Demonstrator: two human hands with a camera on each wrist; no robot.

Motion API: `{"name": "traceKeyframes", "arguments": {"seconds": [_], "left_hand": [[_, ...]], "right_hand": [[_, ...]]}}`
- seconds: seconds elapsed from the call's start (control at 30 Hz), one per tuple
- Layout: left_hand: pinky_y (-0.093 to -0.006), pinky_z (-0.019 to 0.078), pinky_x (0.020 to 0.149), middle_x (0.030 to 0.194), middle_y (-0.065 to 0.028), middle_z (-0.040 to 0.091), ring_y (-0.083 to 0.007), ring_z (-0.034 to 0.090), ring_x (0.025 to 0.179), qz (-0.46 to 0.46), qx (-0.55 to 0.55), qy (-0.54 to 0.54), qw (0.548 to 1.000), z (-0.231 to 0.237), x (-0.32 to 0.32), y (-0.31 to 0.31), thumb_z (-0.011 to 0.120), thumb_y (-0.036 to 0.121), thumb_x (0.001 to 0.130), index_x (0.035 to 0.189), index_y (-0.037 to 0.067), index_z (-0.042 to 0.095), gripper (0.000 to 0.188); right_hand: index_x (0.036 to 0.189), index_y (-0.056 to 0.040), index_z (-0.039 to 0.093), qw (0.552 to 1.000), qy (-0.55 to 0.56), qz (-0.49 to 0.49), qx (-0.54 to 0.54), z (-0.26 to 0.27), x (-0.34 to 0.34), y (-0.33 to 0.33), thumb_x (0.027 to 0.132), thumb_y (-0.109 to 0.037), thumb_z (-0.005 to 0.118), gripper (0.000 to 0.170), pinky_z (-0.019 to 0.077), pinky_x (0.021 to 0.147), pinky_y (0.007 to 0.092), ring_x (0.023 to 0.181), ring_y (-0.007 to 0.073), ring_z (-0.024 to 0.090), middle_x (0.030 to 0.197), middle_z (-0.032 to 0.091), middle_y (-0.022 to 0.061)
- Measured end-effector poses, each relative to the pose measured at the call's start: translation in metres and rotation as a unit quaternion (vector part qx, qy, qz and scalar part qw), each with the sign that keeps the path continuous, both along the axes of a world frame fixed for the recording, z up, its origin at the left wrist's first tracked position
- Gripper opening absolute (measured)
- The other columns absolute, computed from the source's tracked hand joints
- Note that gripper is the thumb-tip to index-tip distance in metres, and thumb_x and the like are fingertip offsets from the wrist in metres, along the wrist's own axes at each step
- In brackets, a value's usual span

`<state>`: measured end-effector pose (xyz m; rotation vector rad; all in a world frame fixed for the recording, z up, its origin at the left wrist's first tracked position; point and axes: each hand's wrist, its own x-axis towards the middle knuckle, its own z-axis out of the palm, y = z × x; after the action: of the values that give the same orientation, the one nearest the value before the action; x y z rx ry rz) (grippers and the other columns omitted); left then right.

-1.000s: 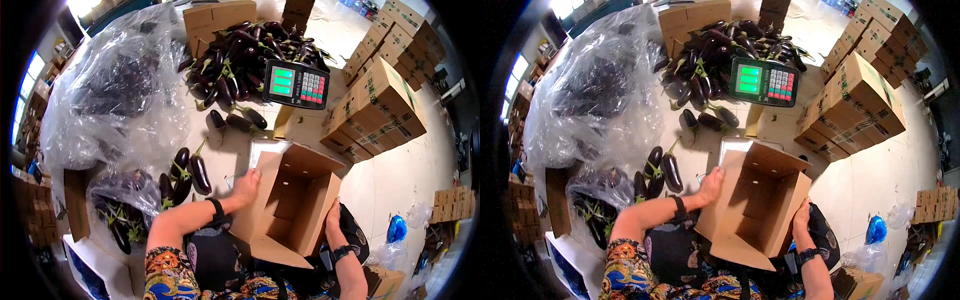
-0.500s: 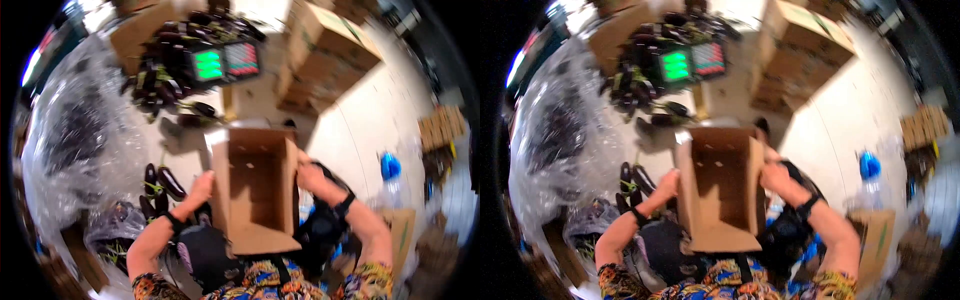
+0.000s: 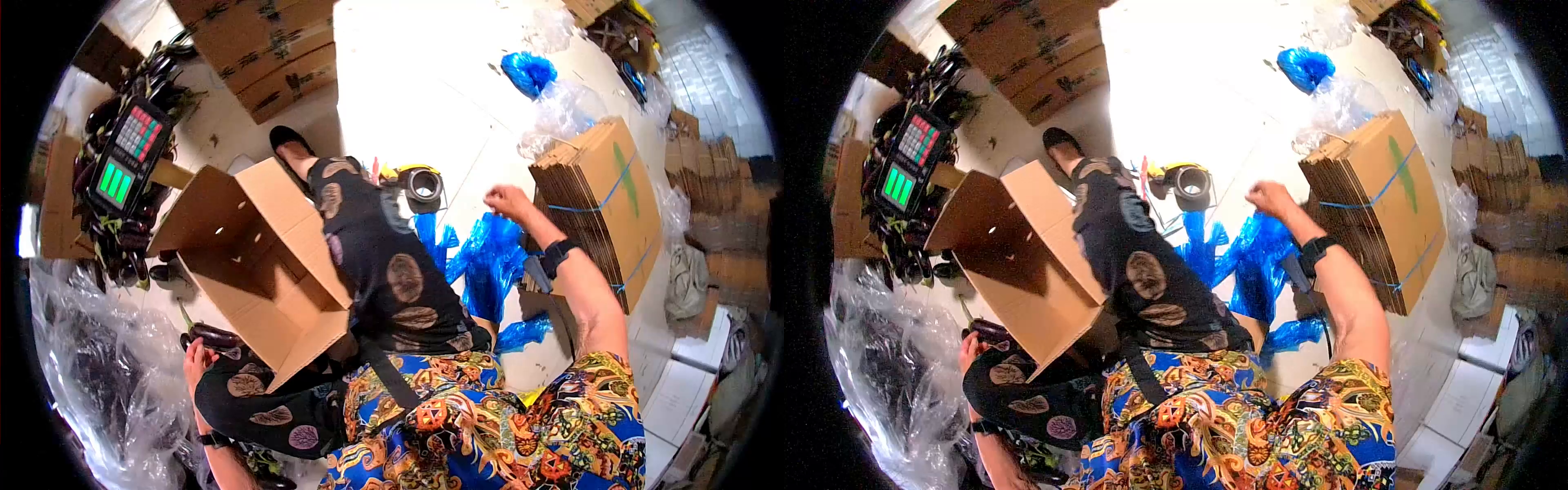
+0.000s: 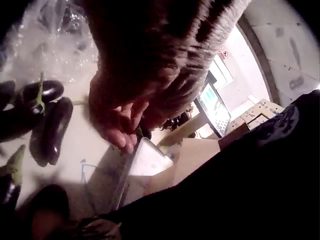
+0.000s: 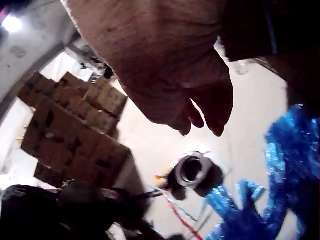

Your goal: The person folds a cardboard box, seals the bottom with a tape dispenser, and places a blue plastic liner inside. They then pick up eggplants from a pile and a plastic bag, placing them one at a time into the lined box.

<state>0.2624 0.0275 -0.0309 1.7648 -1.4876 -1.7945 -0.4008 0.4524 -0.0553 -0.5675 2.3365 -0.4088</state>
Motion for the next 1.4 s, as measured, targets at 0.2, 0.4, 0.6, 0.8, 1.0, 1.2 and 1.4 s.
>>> {"name": "traceKeyframes", "arguments": {"seconds": [0.2, 0.4, 0.6, 0.8, 1.0, 1.2, 1.4], "left_hand": [[-0.0243, 0.0472, 0.065, 0.084, -0.002, 0.062, -0.0101, 0.057, 0.074, -0.02, -0.048, -0.043, 0.998, 0.011, 0.024, -0.006, 0.055, 0.028, 0.099, 0.121, 0.004, 0.057, 0.032], [-0.0238, 0.0471, 0.064, 0.085, 0.0009, 0.061, -0.0083, 0.056, 0.073, -0.069, -0.079, -0.09, 0.99, 0.077, -0.046, 0.022, 0.055, 0.024, 0.099, 0.116, 0.002, 0.058, 0.029], [-0.0227, 0.0459, 0.064, 0.083, 0.0024, 0.059, -0.0081, 0.054, 0.072, -0.114, -0.057, -0.087, 0.988, 0.094, -0.062, 0.031, 0.054, 0.021, 0.099, 0.115, 0.001, 0.059, 0.026], [-0.0238, 0.047, 0.066, 0.088, 0.0016, 0.061, -0.0082, 0.055, 0.075, -0.185, -0.138, -0.119, 0.966, 0.098, -0.065, 0.039, 0.053, 0.016, 0.097, 0.118, 0.0, 0.058, 0.026], [-0.0238, 0.0471, 0.067, 0.087, -0.0003, 0.061, -0.008, 0.055, 0.075, -0.114, -0.111, -0.142, 0.977, 0.09, -0.031, 0.019, 0.054, 0.018, 0.097, 0.122, 0.0, 0.057, 0.031], [-0.0229, 0.0454, 0.064, 0.082, -0.0032, 0.057, -0.0123, 0.055, 0.072, -0.053, -0.138, -0.058, 0.987, 0.12, -0.063, -0.004, 0.056, 0.019, 0.095, 0.127, 0.0, 0.053, 0.037], [-0.0216, 0.0457, 0.068, 0.088, -0.0019, 0.059, -0.0092, 0.056, 0.077, -0.104, -0.232, -0.017, 0.967, 0.165, -0.112, -0.005, 0.054, 0.021, 0.098, 0.129, 0.0, 0.054, 0.037]], "right_hand": [[0.075, -0.0061, 0.07, 0.998, -0.017, -0.054, 0.017, -0.097, 0.087, 0.101, 0.079, -0.039, 0.069, 0.034, 0.0536, 0.068, 0.0386, 0.07, 0.0251, 0.069, 0.075, 0.071, 0.011], [0.081, -0.0061, 0.069, 0.988, -0.059, -0.142, 0.027, -0.124, 0.141, 0.041, 0.069, -0.05, 0.078, 0.046, 0.0524, 0.075, 0.043, 0.085, 0.0341, 0.067, 0.088, 0.071, 0.0164], [0.097, -0.0038, 0.059, 0.986, 0.05, -0.155, -0.045, -0.131, 0.162, -0.009, 0.073, -0.039, 0.078, 0.046, 0.0506, 0.075, 0.0487, 0.094, 0.0382, 0.064, 0.1, 0.067, 0.0198], [0.097, -0.0092, 0.066, 0.984, -0.016, -0.173, 0.041, -0.171, 0.143, -0.028, 0.073, -0.033, 0.077, 0.035, 0.0525, 0.08, 0.0462, 0.094, 0.0398, 0.065, 0.098, 0.069, 0.0178], [0.076, -0.0067, 0.068, 0.975, 0.011, -0.185, -0.12, -0.164, 0.136, -0.014, 0.083, -0.033, 0.069, 0.027, 0.0516, 0.062, 0.0341, 0.064, 0.0201, 0.066, 0.068, 0.067, 0.0093], [0.075, -0.0063, 0.069, 0.933, 0.035, -0.304, -0.191, -0.126, 0.108, 0.036, 0.085, -0.027, 0.066, 0.023, 0.0491, 0.058, 0.0295, 0.06, 0.0135, 0.063, 0.066, 0.067, 0.0045], [0.081, -0.0107, 0.061, 0.861, -0.052, -0.371, -0.344, -0.072, 0.083, 0.039, 0.087, -0.024, 0.069, 0.017, 0.0404, 0.055, 0.025, 0.062, 0.0075, 0.048, 0.071, 0.053, -0.0056]]}}
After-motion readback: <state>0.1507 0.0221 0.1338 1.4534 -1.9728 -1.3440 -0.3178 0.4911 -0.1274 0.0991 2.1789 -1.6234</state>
